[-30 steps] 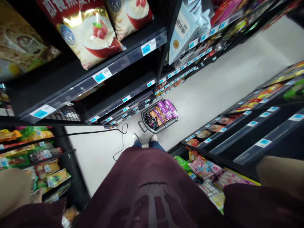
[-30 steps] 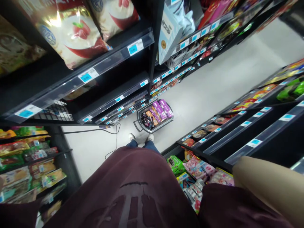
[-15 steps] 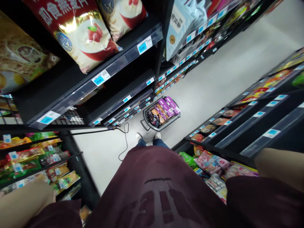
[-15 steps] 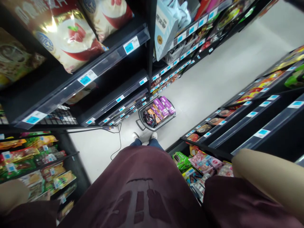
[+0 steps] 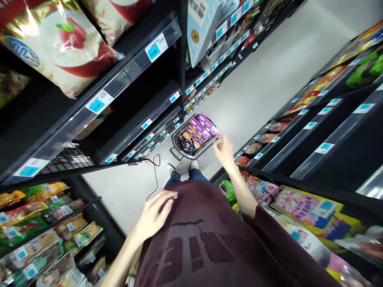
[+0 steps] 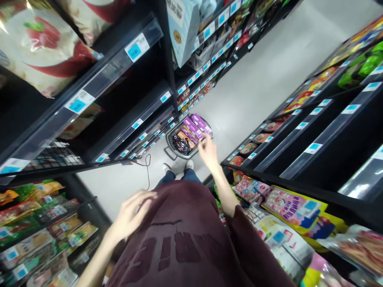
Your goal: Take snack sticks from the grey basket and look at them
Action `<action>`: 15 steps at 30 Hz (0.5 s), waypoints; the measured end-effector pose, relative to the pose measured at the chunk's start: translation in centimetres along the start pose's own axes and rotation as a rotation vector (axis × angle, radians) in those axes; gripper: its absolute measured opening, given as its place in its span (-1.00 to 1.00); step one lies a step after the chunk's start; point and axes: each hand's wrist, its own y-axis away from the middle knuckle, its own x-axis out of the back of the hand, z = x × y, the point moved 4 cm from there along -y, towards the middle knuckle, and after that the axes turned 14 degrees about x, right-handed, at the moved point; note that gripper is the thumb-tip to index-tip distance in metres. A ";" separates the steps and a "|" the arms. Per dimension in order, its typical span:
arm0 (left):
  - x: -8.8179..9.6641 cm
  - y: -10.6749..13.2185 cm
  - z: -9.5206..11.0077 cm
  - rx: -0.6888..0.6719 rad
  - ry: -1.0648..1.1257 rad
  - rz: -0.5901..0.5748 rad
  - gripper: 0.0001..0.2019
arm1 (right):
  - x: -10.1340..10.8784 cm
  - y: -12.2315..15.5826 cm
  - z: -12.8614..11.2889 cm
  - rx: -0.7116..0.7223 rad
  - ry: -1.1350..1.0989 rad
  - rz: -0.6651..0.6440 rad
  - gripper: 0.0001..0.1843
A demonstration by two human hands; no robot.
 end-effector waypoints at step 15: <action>-19.5 -8.8 -24.7 1.051 -0.295 -0.677 -0.52 | -19.0 16.9 17.7 -0.647 0.025 -0.992 -0.61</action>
